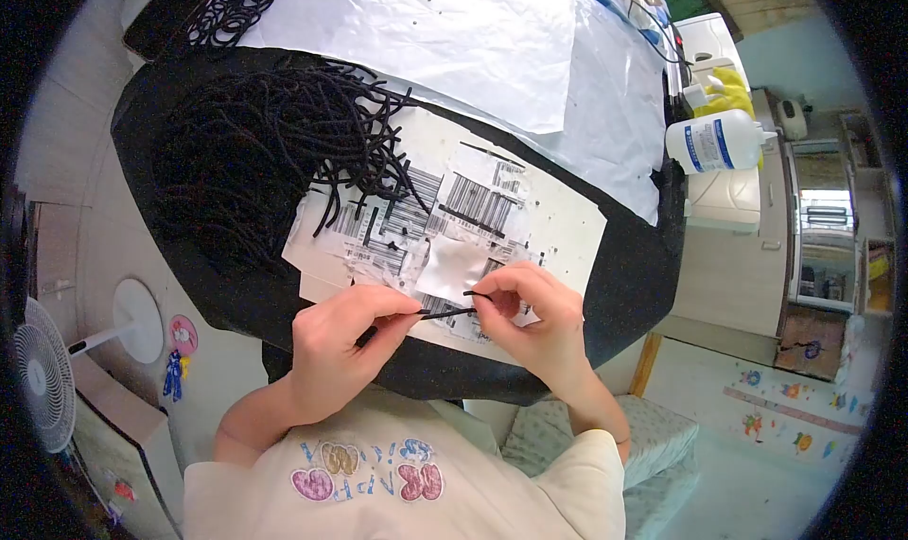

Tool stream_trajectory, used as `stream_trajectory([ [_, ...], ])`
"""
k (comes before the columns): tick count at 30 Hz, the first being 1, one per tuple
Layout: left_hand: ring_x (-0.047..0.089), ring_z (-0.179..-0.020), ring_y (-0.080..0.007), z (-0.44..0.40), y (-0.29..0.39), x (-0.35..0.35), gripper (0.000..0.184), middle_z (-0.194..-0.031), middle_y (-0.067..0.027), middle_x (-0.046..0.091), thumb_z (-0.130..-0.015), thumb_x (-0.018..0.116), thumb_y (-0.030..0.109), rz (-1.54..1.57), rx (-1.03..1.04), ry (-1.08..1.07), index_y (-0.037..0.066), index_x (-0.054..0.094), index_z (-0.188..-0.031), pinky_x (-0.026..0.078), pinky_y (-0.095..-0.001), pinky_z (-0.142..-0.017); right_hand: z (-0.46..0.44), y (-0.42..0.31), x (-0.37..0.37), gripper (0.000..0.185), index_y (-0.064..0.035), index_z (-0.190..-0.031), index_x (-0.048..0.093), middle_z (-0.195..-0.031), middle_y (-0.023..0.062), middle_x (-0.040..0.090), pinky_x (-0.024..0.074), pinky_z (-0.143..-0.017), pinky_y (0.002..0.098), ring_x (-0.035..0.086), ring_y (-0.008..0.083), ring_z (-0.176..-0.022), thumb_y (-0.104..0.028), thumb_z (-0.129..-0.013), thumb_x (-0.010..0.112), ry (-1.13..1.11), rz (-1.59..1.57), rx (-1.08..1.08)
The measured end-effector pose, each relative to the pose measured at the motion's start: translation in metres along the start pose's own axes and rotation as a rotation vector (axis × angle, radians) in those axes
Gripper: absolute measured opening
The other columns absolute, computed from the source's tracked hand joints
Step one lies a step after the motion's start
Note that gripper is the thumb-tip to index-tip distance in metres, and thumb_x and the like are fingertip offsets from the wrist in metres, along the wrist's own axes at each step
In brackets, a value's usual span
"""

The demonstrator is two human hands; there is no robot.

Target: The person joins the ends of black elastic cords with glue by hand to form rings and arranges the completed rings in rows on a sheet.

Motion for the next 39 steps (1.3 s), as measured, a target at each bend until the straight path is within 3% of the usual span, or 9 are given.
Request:
stream_trajectory([
  [9,0.071,-0.074,-0.022,0.001,0.001,0.0,0.018,-0.088,-0.0112,0.071,-0.078,0.076,-0.006,-0.012,0.033,-0.001,0.002,0.07,-0.093,0.056,-0.0288,-0.062,-0.001,0.012,0.005,0.013,0.0003,-0.091,0.068,-0.079,0.0029,0.063,0.044,-0.057,0.022,0.055,0.0073,-0.063,0.005,-0.08,0.074,-0.054,-0.073,0.101],
  [18,0.07,-0.074,-0.0222,0.0,0.001,-0.001,0.019,-0.088,-0.0108,0.071,-0.078,0.076,-0.006,0.002,0.035,-0.002,0.003,0.07,-0.093,0.056,-0.0291,-0.062,-0.004,-0.001,0.002,0.014,0.0009,-0.092,0.068,-0.085,0.0053,0.067,0.0475,-0.062,0.0228,0.06,0.0106,-0.069,0.006,-0.081,0.074,-0.026,0.054,-0.015],
  [21,0.069,-0.074,-0.0209,0.0,0.0,-0.003,0.019,-0.088,-0.0108,0.071,-0.078,0.076,-0.007,0.028,0.016,0.003,0.003,0.07,-0.094,0.055,-0.0281,-0.062,-0.004,-0.001,-0.003,0.015,0.0018,-0.095,0.069,-0.09,0.0073,0.07,0.0496,-0.069,0.0232,0.064,0.0132,-0.077,0.008,-0.082,0.072,-0.013,-0.025,-0.037],
  [24,0.069,-0.073,-0.0231,-0.001,-0.003,-0.009,0.018,-0.087,-0.0106,0.07,-0.079,0.075,-0.005,0.066,0.007,0.039,0.003,0.069,-0.095,0.055,-0.029,-0.062,-0.002,0.02,-0.007,0.018,0.0044,-0.1,0.071,-0.095,0.0104,0.072,0.052,-0.076,0.0247,0.067,0.016,-0.085,0.009,-0.083,0.071,-0.036,-0.291,0.119],
  [30,0.07,-0.074,-0.0241,0.0,-0.002,-0.011,0.019,-0.087,-0.0109,0.07,-0.079,0.075,-0.005,0.091,0.019,0.066,0.003,0.068,-0.095,0.055,-0.0298,-0.062,0.003,0.027,-0.002,0.021,0.0091,-0.103,0.071,-0.096,0.0146,0.071,0.0559,-0.081,0.0278,0.068,0.0178,-0.089,0.012,-0.082,0.071,-0.155,-0.675,0.173],
  [33,0.068,-0.074,-0.0209,0.0,-0.003,-0.009,0.02,-0.088,-0.0105,0.07,-0.078,0.075,-0.007,0.084,0.033,0.064,0.003,0.068,-0.095,0.054,-0.0278,-0.063,0.003,0.028,-0.001,0.017,0.008,-0.094,0.071,-0.089,0.0135,0.07,0.054,-0.075,0.0295,0.067,0.0186,-0.08,0.008,-0.078,0.077,-0.085,-0.617,0.248],
  [39,0.068,-0.074,-0.0211,0.0,-0.002,-0.007,0.021,-0.088,-0.0103,0.07,-0.078,0.076,-0.007,0.05,0.019,0.031,0.003,0.069,-0.094,0.054,-0.0283,-0.062,0.007,0.039,0.003,0.016,0.008,-0.096,0.07,-0.097,0.0097,0.07,0.055,-0.079,0.0244,0.066,0.0119,-0.088,0.01,-0.082,0.074,-0.112,-0.635,0.323],
])
Point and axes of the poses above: each hand's wrist, its own z-axis away from the middle knuckle, its own x-axis out of the palm, y = z × x, the point moved 9 cm from there along -z, towards the middle knuckle
